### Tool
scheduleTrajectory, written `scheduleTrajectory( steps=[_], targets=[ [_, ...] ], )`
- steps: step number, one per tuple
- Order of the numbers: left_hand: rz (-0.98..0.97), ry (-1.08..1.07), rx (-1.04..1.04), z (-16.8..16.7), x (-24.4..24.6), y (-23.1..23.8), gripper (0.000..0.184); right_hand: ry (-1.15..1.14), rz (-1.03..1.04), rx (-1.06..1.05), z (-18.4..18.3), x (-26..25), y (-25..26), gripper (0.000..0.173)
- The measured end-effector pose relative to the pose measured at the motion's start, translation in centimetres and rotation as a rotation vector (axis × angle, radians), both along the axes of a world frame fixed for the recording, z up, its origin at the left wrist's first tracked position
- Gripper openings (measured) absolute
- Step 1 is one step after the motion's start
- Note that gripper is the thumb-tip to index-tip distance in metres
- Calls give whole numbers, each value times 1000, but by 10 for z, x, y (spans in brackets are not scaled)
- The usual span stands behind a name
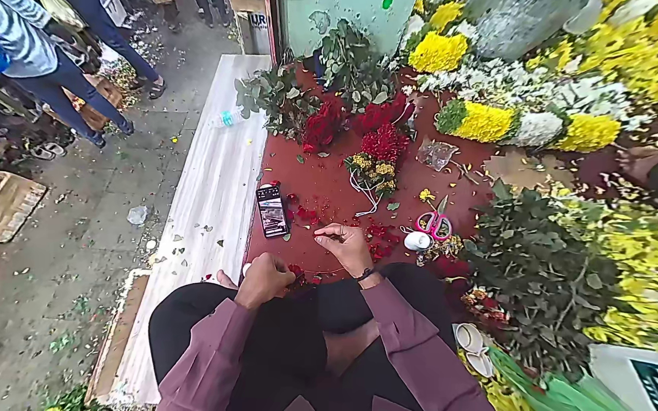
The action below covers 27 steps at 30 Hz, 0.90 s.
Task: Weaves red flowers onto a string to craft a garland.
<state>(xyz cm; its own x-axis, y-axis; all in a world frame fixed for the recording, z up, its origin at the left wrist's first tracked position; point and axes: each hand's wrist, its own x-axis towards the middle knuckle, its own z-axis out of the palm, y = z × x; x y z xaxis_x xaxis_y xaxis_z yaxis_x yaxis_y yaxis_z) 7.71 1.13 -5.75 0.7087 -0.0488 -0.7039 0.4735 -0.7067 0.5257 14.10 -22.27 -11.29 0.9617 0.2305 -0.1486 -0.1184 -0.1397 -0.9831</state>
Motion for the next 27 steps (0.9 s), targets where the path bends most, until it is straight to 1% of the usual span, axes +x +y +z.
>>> scheduleTrajectory(
  steps=[3, 6, 7, 9, 10, 12, 14, 19, 21, 24, 27],
  targets=[
    [17, -7, 10, 1, 2, -1, 20, 55, -48, -4, 7, -6, 2, 11],
    [49, -38, -1, 1, 2, 0, 21, 110, -82, 48, 9, -19, 8, 10],
    [64, -52, -14, 2, 2, 1, 21, 140, -101, 93, 11, -24, 10, 13],
    [98, -76, -46, 4, 2, 2, 21, 219, -94, 214, 20, -35, 13, 31],
    [113, -88, -63, 4, 2, 2, 21, 263, -67, 268, 24, -41, 15, 39],
    [122, -96, -95, 5, 2, 2, 19, 323, 1, 299, 28, -52, 19, 47],
    [103, -93, -150, 4, 2, 2, 15, 360, 31, 254, 28, -59, 25, 50],
    [26, -78, -237, 7, 4, -1, 18, 461, -35, 148, 21, -56, 31, 55],
    [20, -82, -260, 7, 3, 0, 18, 485, -15, 121, 20, -54, 29, 61],
    [42, -98, -274, 5, 2, -1, 16, 545, 97, 81, 19, -50, 23, 76],
    [52, -98, -249, 7, 4, 0, 14, 554, 152, 99, 19, -46, 19, 83]
  ],
)
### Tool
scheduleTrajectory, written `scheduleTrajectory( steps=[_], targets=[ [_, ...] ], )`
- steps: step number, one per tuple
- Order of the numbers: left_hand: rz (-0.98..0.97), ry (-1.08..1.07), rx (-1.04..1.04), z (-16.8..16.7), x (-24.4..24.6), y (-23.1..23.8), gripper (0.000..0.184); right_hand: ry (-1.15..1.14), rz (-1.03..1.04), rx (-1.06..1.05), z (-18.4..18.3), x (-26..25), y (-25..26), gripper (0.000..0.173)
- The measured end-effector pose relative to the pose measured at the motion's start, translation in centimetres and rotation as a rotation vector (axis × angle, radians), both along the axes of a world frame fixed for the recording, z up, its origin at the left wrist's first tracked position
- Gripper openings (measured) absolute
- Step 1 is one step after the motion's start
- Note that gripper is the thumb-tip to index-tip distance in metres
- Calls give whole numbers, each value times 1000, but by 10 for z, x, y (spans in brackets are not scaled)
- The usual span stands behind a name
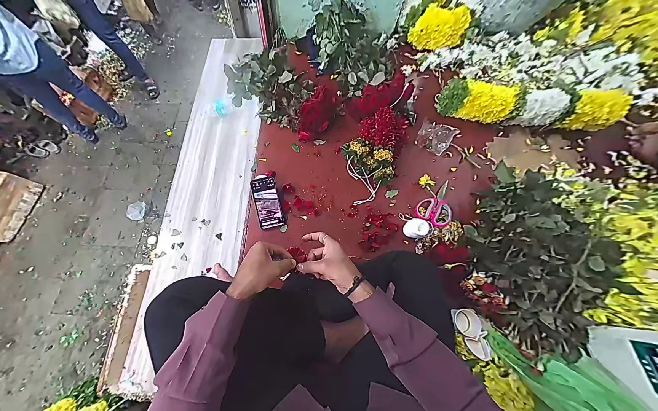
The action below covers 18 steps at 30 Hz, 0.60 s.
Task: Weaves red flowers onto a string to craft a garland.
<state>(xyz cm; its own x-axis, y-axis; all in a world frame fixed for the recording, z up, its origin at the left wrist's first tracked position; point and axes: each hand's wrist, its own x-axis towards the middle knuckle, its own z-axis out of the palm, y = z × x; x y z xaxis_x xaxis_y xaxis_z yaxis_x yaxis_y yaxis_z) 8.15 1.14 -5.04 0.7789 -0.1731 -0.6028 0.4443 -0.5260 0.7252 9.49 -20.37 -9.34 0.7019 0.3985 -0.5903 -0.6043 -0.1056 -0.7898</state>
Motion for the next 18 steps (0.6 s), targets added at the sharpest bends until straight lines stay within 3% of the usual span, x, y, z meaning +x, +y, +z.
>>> scheduleTrajectory(
  steps=[4, 6, 8, 9, 12, 16, 18],
  targets=[
    [75, 7, 36, 2, -2, 2, 14, -266, 91, -66, -4, 11, -16, 80],
    [97, 13, 35, 0, -2, 5, 14, -429, 232, -212, -16, 13, -18, 91],
    [121, 9, 55, -1, -2, 6, 15, -453, 382, -174, -32, 10, -14, 99],
    [141, 12, 76, 0, -2, 7, 17, -432, 401, -146, -36, 10, -12, 88],
    [218, 25, 136, 2, -1, 15, 19, -480, 324, -161, -30, 18, -19, 25],
    [231, 16, 266, 7, 3, 20, 20, -509, 396, 43, -10, 20, -31, 19],
    [44, 16, 364, 14, 4, 15, 23, -537, 334, 195, 1, 14, -26, 16]
  ],
)
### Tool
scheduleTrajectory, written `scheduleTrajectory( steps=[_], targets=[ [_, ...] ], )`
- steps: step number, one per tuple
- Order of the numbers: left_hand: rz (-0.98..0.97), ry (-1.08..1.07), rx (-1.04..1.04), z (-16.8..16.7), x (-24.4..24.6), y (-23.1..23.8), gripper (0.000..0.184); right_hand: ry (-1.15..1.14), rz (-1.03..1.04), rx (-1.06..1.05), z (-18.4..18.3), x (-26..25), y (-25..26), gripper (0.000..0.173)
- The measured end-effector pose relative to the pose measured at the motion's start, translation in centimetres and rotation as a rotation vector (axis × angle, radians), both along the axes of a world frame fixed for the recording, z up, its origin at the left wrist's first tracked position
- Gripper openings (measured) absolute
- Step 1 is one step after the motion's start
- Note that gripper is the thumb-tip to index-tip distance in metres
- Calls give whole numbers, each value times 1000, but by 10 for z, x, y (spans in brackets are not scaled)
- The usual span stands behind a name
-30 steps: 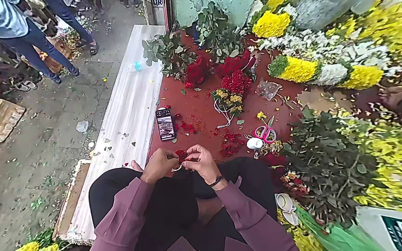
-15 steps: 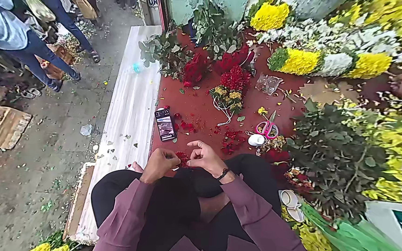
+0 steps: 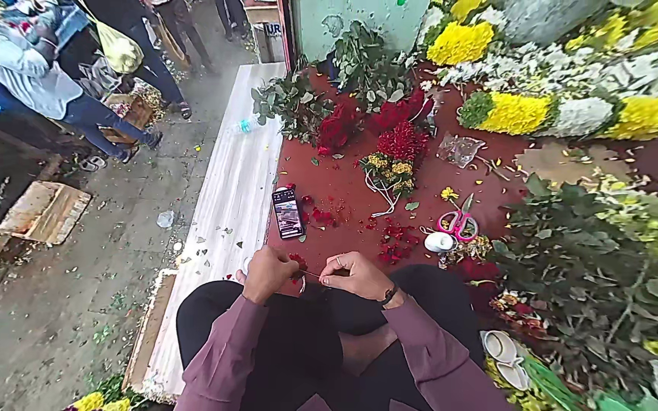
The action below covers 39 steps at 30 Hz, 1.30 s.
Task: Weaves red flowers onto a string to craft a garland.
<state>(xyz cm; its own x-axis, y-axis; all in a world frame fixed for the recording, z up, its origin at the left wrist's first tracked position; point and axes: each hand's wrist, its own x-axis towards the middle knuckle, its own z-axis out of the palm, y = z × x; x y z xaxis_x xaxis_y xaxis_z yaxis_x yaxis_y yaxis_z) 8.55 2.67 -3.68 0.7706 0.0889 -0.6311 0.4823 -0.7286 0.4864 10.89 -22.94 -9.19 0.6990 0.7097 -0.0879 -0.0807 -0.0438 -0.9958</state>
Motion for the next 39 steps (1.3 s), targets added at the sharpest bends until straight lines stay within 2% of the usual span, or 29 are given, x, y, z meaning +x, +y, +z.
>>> scheduleTrajectory(
  steps=[2, 4, 6, 8, 10, 12, 14, 16, 18, 21, 23, 26, 29, 30, 32, 34, 35, 37, 38, 39],
  targets=[
    [-278, 63, -99, 15, -1, -9, 22, -2, -82, 126, 7, 3, 8, 14],
    [-436, -25, -486, 24, -2, -15, 15, 56, -101, 181, 0, 10, 12, 13],
    [-311, -188, -871, 24, -1, -22, 11, 161, -31, 245, -20, 9, 12, 12],
    [-42, -366, -980, 20, 0, -25, 7, 139, 85, 261, -33, -2, 10, 16],
    [163, -504, -823, 11, 1, -22, 9, 165, 81, 244, -11, -9, 19, 13],
    [239, -478, -571, 0, -1, -14, 12, 125, 47, 267, 4, -10, 19, 12],
    [194, -311, -417, -3, -3, -5, 14, 88, -22, 270, 10, -3, 7, 12],
    [59, -122, -400, 0, -4, 1, 15, 127, -91, 217, 11, 8, -11, 12],
    [-71, -7, -397, 3, -4, -1, 17, 203, -85, 68, 5, 25, -27, 13],
    [-126, 35, -341, -1, -5, -6, 18, 269, -40, -236, -21, 60, -30, 19],
    [-100, 46, -308, -3, -3, -7, 18, 157, -81, -509, -48, 89, -15, 19],
    [-75, 100, -245, -3, -4, -7, 17, -122, -250, -903, -99, 124, 20, 17],
    [-57, 160, -229, -5, -5, -8, 16, -203, -256, -1107, -142, 140, 45, 32],
    [-51, 172, -231, -5, -5, -8, 16, -188, -246, -1114, -149, 142, 50, 35],
    [-46, 175, -228, -4, -6, -7, 17, -146, -280, -1042, -156, 139, 50, 27],
    [-49, 169, -239, -2, -6, -8, 17, -117, -357, -888, -158, 132, 38, 22],
    [-56, 162, -247, -2, -5, -9, 17, -84, -384, -803, -153, 130, 30, 27],
    [-64, 139, -264, -2, -4, -11, 17, 77, -410, -625, -121, 122, 16, 45],
    [-71, 128, -272, -3, -5, -11, 17, 176, -415, -526, -105, 118, 12, 48],
    [-73, 116, -279, -3, -7, -10, 17, 265, -415, -432, -91, 115, 11, 43]
  ],
)
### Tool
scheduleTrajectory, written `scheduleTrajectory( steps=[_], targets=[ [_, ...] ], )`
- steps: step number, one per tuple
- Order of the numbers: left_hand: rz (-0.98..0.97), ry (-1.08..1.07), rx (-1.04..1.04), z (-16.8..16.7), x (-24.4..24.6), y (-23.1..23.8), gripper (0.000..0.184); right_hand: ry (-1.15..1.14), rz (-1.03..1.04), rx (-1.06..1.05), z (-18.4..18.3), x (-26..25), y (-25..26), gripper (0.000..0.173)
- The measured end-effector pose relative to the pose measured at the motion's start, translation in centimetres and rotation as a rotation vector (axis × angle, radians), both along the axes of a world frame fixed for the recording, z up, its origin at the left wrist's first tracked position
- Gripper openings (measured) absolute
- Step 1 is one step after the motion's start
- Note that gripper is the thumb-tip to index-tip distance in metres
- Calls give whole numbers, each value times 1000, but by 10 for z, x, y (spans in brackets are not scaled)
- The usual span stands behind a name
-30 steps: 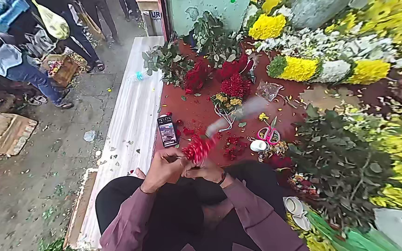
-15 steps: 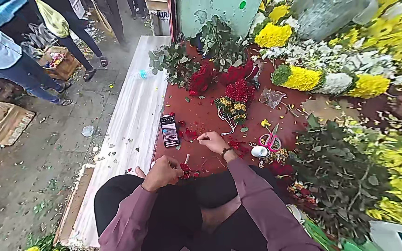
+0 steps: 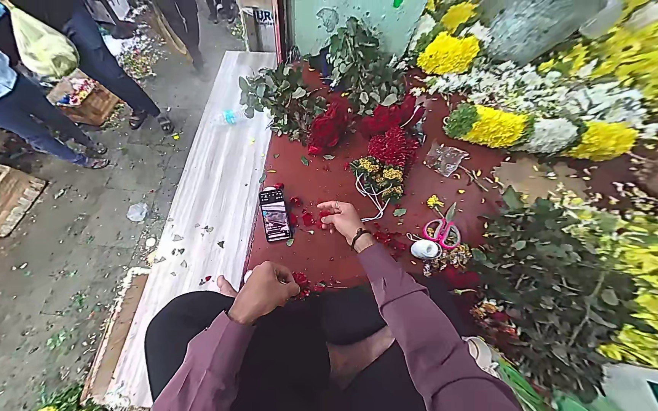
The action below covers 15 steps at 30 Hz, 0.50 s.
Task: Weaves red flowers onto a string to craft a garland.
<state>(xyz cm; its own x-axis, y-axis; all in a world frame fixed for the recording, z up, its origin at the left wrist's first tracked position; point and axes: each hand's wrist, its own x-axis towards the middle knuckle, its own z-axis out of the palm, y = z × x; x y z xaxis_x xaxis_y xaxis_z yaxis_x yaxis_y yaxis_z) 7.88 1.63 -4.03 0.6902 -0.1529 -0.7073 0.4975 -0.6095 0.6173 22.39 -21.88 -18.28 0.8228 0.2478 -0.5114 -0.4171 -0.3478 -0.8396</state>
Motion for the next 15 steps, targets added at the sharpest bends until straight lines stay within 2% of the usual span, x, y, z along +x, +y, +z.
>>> scheduleTrajectory(
  steps=[2, 3, 8, 15],
  targets=[
    [-1, -10, 1, -1, -3, 2, 17, 94, -55, 145, 23, -7, -2, 25],
    [-4, -16, 3, -2, -3, 2, 18, 90, -82, 172, 31, -14, -3, 21],
    [-17, -43, 34, -1, -1, 2, 17, 91, -150, 267, 63, -48, -13, 19],
    [-31, -28, 53, -6, 0, -1, 19, -4, -159, 332, 65, -58, -14, 15]
  ],
)
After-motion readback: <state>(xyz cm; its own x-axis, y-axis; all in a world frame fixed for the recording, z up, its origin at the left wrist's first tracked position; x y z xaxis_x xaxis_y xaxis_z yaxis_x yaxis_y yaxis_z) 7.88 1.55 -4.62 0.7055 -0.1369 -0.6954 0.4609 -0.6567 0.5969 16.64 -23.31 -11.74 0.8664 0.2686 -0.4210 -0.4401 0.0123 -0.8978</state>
